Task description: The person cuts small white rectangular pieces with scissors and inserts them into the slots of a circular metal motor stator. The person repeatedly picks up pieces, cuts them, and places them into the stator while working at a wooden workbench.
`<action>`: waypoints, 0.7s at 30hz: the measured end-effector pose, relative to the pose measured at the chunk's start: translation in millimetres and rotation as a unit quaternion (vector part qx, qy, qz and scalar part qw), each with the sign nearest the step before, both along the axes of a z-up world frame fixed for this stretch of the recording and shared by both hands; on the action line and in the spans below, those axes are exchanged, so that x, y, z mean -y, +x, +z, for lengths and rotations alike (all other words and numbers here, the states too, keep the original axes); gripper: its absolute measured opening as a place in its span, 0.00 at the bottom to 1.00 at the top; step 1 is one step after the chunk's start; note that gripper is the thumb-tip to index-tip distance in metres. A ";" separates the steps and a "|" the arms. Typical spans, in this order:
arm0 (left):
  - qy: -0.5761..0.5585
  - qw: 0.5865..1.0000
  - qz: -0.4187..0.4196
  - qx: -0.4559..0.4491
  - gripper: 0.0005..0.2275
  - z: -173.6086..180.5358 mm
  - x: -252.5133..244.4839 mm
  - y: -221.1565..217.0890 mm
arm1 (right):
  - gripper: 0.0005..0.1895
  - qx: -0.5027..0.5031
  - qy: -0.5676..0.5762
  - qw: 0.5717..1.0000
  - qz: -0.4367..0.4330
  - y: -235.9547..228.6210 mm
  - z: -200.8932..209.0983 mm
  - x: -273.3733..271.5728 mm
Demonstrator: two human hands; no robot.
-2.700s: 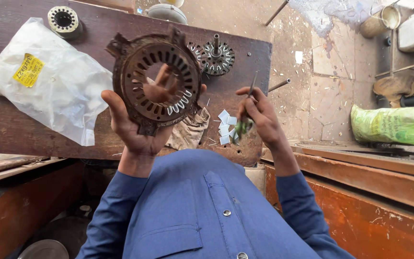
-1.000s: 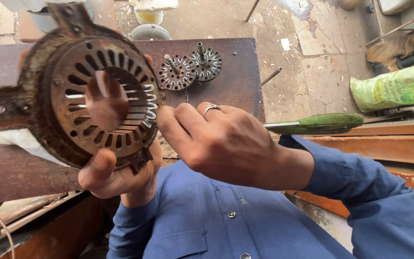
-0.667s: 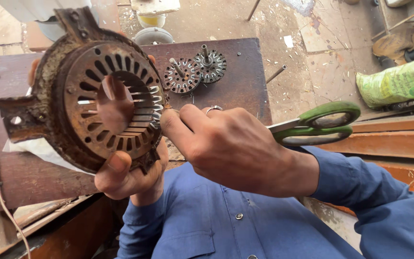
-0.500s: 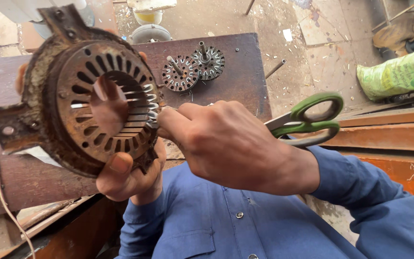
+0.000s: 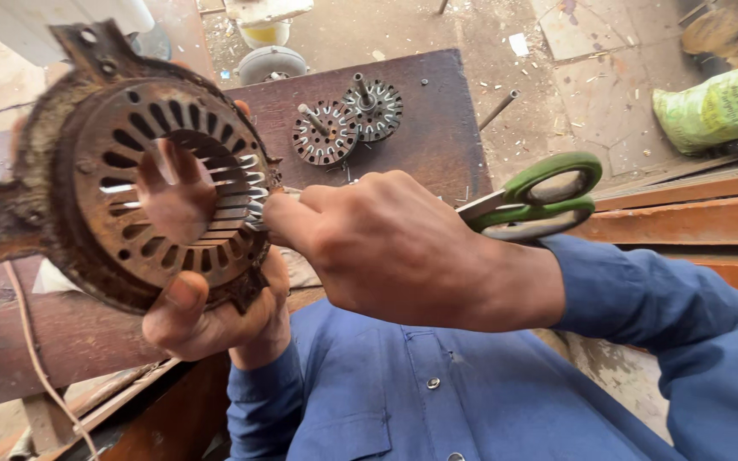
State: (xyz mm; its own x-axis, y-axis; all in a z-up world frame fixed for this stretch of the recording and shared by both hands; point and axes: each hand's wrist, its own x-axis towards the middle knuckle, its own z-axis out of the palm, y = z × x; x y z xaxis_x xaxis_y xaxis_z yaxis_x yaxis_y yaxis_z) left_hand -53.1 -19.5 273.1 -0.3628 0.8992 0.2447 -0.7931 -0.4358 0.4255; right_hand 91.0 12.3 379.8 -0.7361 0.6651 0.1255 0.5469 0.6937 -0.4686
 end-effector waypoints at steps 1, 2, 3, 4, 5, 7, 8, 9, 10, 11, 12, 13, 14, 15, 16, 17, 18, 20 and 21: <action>0.002 1.000 -0.010 0.011 0.38 -3.3 -0.1 -1.6 | 0.02 0.004 -0.038 0.999 -0.009 0.7 0.1 -2.0; -0.003 1.000 -0.008 0.021 0.38 -6.6 0.4 -2.2 | 0.02 0.009 -0.077 0.997 -0.019 1.9 0.0 -2.9; -0.008 0.999 -0.005 0.031 0.38 -9.3 1.1 -3.1 | 0.02 0.010 -0.107 0.994 -0.031 2.3 -0.6 -3.7; -0.009 0.999 -0.008 0.035 0.37 -12.3 0.1 -2.2 | 0.03 0.011 -0.136 0.990 -0.044 2.3 -1.6 -4.1; -0.010 0.999 -0.010 0.041 0.37 -13.8 0.8 -3.1 | 0.04 0.013 -0.164 0.985 -0.058 3.0 -2.3 -4.2; 0.001 0.999 -0.013 0.039 0.37 -15.3 -3.2 -4.3 | 0.04 -0.025 -0.156 0.986 -0.051 4.5 -2.7 -4.6; 0.006 0.999 -0.016 0.038 0.36 -14.4 -3.8 -7.2 | 0.04 -0.044 -0.154 0.986 -0.048 4.9 -3.1 -2.5; 0.012 0.999 -0.017 0.035 0.36 -13.6 -4.9 -8.9 | 0.05 -0.068 -0.143 0.986 -0.044 6.2 -3.1 1.2; 0.022 0.999 -0.023 0.033 0.36 -13.0 -9.3 -10.4 | 0.05 -0.086 -0.130 0.987 -0.043 10.6 -2.1 5.2; 0.034 0.998 -0.025 0.037 0.36 -12.6 -13.0 -10.9 | 0.05 -0.105 -0.116 0.987 -0.041 15.3 -1.0 8.1; 0.040 0.998 -0.021 0.035 0.36 -11.4 -14.5 -13.9 | 0.06 -0.102 -0.107 0.988 -0.044 19.2 0.4 10.6; 0.049 0.998 -0.016 0.034 0.36 -9.5 -15.2 -17.7 | 0.08 -0.099 -0.098 0.989 -0.047 23.7 3.1 13.6; 0.066 0.997 -0.012 0.032 0.35 -7.0 -18.3 -20.4 | 0.09 -0.098 -0.085 0.990 -0.048 26.8 5.6 14.2; 0.077 0.997 -0.008 0.025 0.35 -4.3 -20.0 -22.0 | 0.11 -0.079 -0.054 0.994 -0.044 28.1 7.1 13.9; 0.081 0.997 -0.010 0.019 0.35 -2.3 -20.2 -22.5 | 0.12 -0.060 -0.024 0.997 -0.042 29.1 7.7 14.7; 0.085 0.996 -0.012 0.012 0.35 -0.9 -20.2 -21.4 | 0.14 -0.041 0.005 0.998 -0.040 29.5 8.0 15.0; 0.087 0.996 -0.012 -0.005 0.35 1.5 -18.8 -20.3 | 0.16 -0.041 0.035 0.998 -0.027 29.0 8.5 14.1; 0.085 0.996 -0.009 -0.019 0.35 5.9 -17.1 -17.1 | 0.21 -0.042 0.097 0.994 -0.002 26.0 9.8 10.7; 0.078 0.997 -0.008 -0.017 0.36 8.8 -15.5 -17.1 | 0.20 -0.041 0.114 0.993 0.001 23.4 10.6 9.6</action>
State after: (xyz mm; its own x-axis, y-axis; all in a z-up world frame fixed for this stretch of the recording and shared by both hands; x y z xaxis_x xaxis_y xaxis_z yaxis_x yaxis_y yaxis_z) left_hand -70.2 -4.0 281.9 -0.3369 0.8548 0.3947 -0.7867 -0.4859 0.3808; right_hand 114.5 2.7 390.4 -0.7189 0.6111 0.3314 0.5118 0.7879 -0.3426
